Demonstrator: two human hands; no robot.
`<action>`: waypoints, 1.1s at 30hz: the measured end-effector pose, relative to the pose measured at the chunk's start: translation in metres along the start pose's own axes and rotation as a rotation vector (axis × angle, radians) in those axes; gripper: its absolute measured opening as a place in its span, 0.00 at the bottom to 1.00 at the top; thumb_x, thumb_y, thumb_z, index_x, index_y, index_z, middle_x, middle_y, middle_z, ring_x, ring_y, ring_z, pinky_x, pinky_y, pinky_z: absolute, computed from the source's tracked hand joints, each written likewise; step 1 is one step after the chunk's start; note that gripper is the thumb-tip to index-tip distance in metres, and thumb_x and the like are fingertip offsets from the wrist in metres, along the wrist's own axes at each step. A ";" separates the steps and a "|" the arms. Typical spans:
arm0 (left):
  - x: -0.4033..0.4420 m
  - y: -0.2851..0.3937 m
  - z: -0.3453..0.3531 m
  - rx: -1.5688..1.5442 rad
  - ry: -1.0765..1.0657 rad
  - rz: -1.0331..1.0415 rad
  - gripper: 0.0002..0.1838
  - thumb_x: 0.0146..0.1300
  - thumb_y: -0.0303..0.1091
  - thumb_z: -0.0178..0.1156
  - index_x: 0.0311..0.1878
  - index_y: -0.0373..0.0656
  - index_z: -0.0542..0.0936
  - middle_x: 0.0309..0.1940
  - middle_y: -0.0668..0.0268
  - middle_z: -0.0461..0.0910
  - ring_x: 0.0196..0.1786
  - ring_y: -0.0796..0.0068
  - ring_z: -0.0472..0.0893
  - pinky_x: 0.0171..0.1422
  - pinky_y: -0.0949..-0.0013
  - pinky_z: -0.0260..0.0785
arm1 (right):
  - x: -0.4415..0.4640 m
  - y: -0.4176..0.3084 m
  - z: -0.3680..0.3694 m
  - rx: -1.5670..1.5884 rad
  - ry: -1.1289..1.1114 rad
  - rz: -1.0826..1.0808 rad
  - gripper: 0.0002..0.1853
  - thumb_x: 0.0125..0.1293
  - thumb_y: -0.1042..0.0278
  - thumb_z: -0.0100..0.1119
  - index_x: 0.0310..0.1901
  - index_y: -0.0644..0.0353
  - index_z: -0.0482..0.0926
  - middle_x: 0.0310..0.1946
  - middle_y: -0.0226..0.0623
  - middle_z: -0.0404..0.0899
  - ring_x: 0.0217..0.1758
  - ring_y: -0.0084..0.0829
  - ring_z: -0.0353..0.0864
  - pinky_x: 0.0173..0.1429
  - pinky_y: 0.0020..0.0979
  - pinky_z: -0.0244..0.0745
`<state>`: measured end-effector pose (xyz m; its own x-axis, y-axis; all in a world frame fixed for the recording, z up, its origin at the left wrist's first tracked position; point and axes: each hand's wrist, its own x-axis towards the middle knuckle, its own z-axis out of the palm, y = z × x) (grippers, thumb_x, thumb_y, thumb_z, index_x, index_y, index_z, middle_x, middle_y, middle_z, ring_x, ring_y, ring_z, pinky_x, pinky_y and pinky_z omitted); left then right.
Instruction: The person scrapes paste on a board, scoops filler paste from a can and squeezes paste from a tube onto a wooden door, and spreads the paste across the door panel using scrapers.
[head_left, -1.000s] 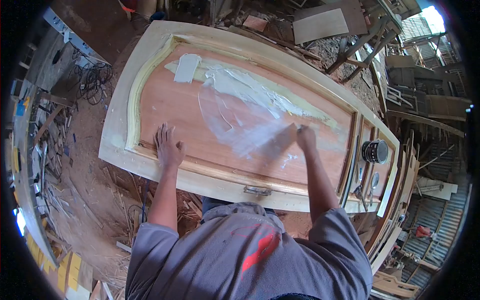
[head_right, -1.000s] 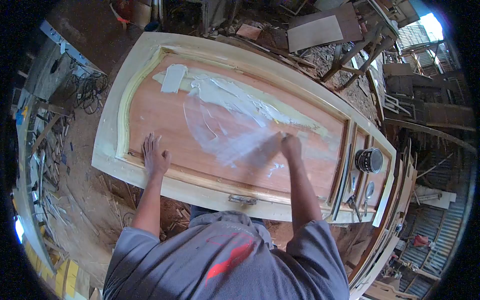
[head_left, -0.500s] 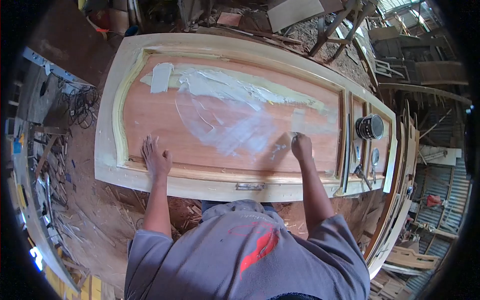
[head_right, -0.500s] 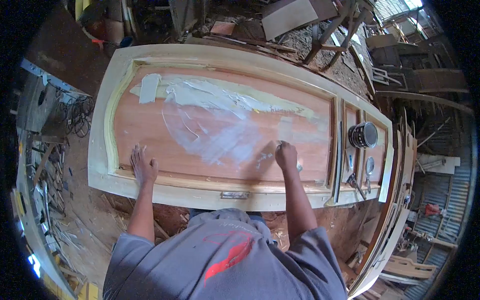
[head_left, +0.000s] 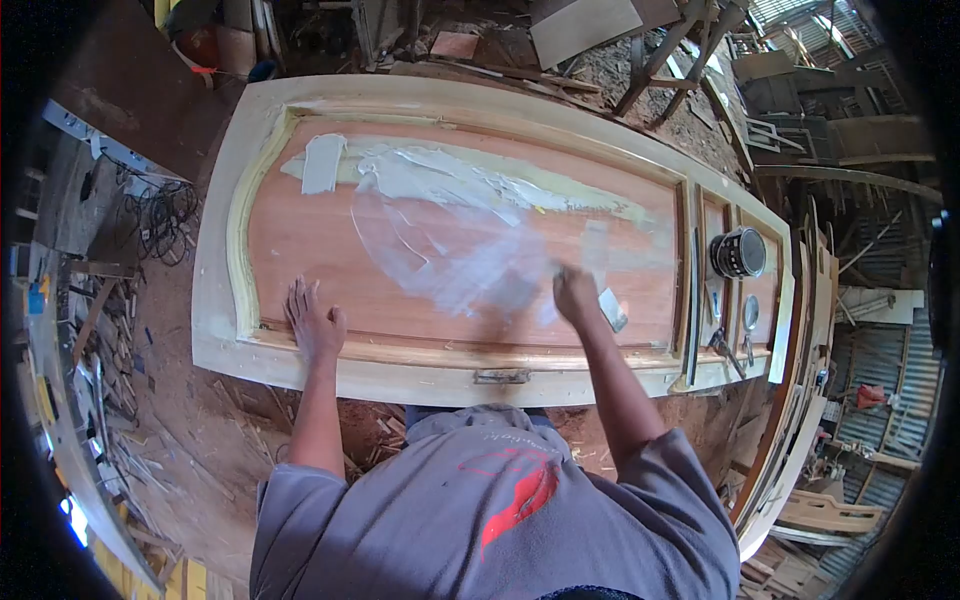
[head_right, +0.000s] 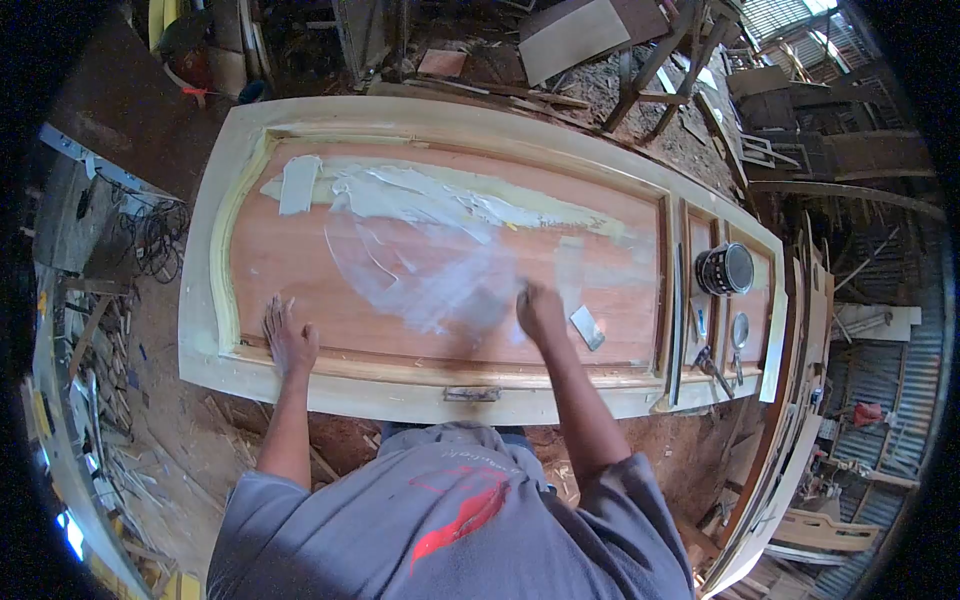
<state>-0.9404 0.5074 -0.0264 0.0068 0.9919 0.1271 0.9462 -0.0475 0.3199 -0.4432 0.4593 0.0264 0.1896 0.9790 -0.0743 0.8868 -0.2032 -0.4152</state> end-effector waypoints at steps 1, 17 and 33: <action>0.000 0.001 0.001 -0.001 -0.002 0.002 0.36 0.55 0.33 0.66 0.70 0.41 0.72 0.78 0.47 0.64 0.83 0.44 0.58 0.88 0.39 0.44 | 0.023 -0.001 -0.004 0.100 0.128 -0.064 0.17 0.68 0.72 0.57 0.55 0.63 0.86 0.42 0.60 0.86 0.45 0.61 0.86 0.51 0.52 0.82; 0.002 -0.002 -0.001 -0.015 -0.012 -0.028 0.37 0.54 0.35 0.66 0.70 0.39 0.73 0.79 0.45 0.64 0.83 0.43 0.58 0.89 0.40 0.43 | 0.001 -0.017 0.044 -0.272 -0.153 -0.114 0.12 0.70 0.68 0.54 0.44 0.63 0.87 0.31 0.59 0.85 0.36 0.59 0.86 0.42 0.56 0.81; 0.001 0.003 -0.007 -0.005 -0.021 -0.038 0.36 0.55 0.35 0.66 0.70 0.38 0.73 0.78 0.45 0.64 0.83 0.43 0.59 0.89 0.40 0.43 | -0.019 -0.115 0.062 0.040 -0.347 -0.138 0.11 0.67 0.67 0.57 0.37 0.64 0.86 0.33 0.58 0.86 0.40 0.60 0.86 0.49 0.56 0.80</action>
<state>-0.9399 0.5074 -0.0193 -0.0219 0.9952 0.0954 0.9443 -0.0108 0.3289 -0.5746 0.4649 0.0192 -0.0909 0.9447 -0.3152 0.8755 -0.0750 -0.4774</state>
